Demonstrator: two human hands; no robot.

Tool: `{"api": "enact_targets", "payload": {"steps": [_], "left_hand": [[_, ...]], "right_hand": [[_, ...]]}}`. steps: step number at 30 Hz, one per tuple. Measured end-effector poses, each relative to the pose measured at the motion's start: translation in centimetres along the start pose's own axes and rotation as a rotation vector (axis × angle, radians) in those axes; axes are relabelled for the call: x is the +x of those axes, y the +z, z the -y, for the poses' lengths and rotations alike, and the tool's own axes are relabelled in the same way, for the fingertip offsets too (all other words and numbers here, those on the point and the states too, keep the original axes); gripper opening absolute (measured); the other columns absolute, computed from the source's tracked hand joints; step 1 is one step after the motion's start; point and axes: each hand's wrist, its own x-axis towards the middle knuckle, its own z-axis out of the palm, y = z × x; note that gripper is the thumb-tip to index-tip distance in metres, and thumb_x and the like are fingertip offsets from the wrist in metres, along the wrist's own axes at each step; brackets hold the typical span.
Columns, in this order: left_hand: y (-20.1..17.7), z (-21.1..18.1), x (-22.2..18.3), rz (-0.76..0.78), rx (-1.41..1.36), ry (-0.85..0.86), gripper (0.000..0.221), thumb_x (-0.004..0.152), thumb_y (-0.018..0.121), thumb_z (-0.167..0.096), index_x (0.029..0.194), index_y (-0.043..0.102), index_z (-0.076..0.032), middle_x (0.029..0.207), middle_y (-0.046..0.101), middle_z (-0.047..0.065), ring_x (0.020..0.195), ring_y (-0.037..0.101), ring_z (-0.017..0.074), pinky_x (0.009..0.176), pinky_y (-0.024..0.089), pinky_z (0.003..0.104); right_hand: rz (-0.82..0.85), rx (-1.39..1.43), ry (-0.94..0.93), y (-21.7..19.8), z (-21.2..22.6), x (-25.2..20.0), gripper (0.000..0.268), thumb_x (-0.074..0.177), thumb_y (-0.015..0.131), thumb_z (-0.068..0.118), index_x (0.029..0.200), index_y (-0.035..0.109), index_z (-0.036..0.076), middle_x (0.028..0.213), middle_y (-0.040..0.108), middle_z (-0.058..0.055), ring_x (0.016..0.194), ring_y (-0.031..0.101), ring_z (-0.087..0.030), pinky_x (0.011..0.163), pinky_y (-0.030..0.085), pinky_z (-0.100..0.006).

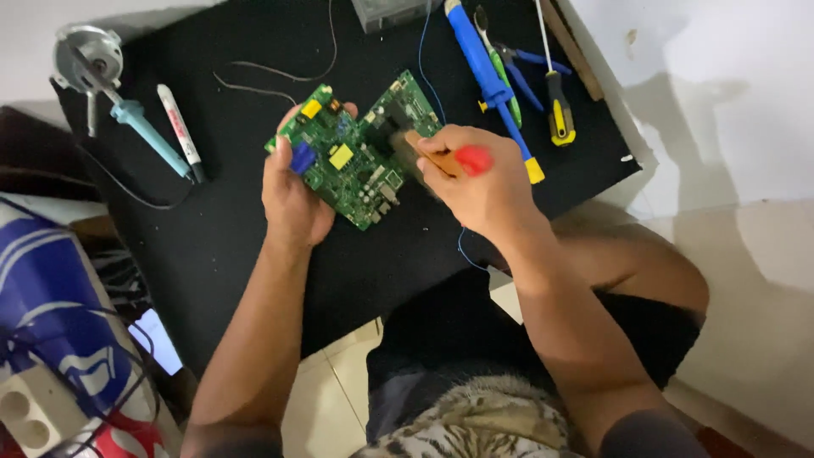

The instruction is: Cleaning a circuit board and its port contacts using a brush, cotton swab, and utility knife

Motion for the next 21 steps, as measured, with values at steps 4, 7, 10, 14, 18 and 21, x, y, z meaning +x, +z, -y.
{"api": "enact_targets", "payload": {"steps": [4,7,10,14,18,21], "left_hand": [[0.3,-0.2,0.3,0.035,0.010,-0.009,0.051,0.111,0.047,-0.046,0.152,0.045,-0.015,0.154,0.046,0.034,0.141,0.053,0.0431,0.114,0.048,0.061],[-0.3,-0.1,-0.2,0.005,0.064,0.028,0.054,0.113,0.048,-0.047,0.154,0.041,-0.013,0.154,0.045,0.033,0.142,0.051,0.0454,0.118,0.043,0.067],[0.7,-0.2,0.4,0.035,-0.013,0.009,0.046,0.114,0.044,-0.041,0.151,0.046,-0.014,0.156,0.043,0.033,0.143,0.050,0.0449,0.118,0.045,0.062],[-1.1,0.6,0.1,0.013,-0.010,-0.007,0.051,0.113,0.045,-0.046,0.154,0.043,-0.018,0.156,0.044,0.030,0.144,0.050,0.0451,0.120,0.041,0.066],[0.3,-0.3,0.2,0.023,0.011,-0.038,0.051,0.113,0.041,-0.045,0.154,0.041,-0.014,0.156,0.044,0.032,0.143,0.051,0.0435,0.117,0.046,0.062],[0.6,-0.3,0.2,-0.036,-0.012,-0.044,0.052,0.113,0.045,-0.049,0.152,0.046,-0.014,0.155,0.046,0.031,0.143,0.052,0.0439,0.119,0.044,0.062]], "right_hand": [[-0.166,0.111,-0.052,1.5,-1.2,-0.6,0.017,0.088,0.084,0.004,0.102,0.076,0.008,0.095,0.078,-0.010,0.090,0.077,-0.029,0.086,0.061,-0.036],[-0.047,0.148,0.055,1.3,-1.4,-1.1,0.020,0.083,0.085,0.003,0.098,0.071,0.004,0.092,0.077,-0.018,0.093,0.074,-0.043,0.083,0.061,-0.045],[-0.181,0.147,-0.011,1.5,-1.8,-0.4,0.017,0.085,0.086,0.003,0.098,0.078,0.011,0.094,0.079,-0.007,0.089,0.078,-0.030,0.082,0.061,-0.036],[-0.145,0.147,0.037,1.5,-1.7,-0.9,0.016,0.084,0.085,0.003,0.095,0.075,0.007,0.090,0.078,-0.013,0.087,0.076,-0.036,0.078,0.062,-0.040],[-0.266,0.232,0.005,2.0,-1.4,-0.4,0.017,0.084,0.086,0.001,0.097,0.077,0.008,0.097,0.079,-0.010,0.092,0.078,-0.031,0.084,0.062,-0.037],[-0.099,0.172,0.060,0.9,-1.0,-0.6,0.014,0.086,0.083,-0.001,0.097,0.075,0.004,0.089,0.077,-0.018,0.085,0.075,-0.041,0.078,0.061,-0.044]]}}
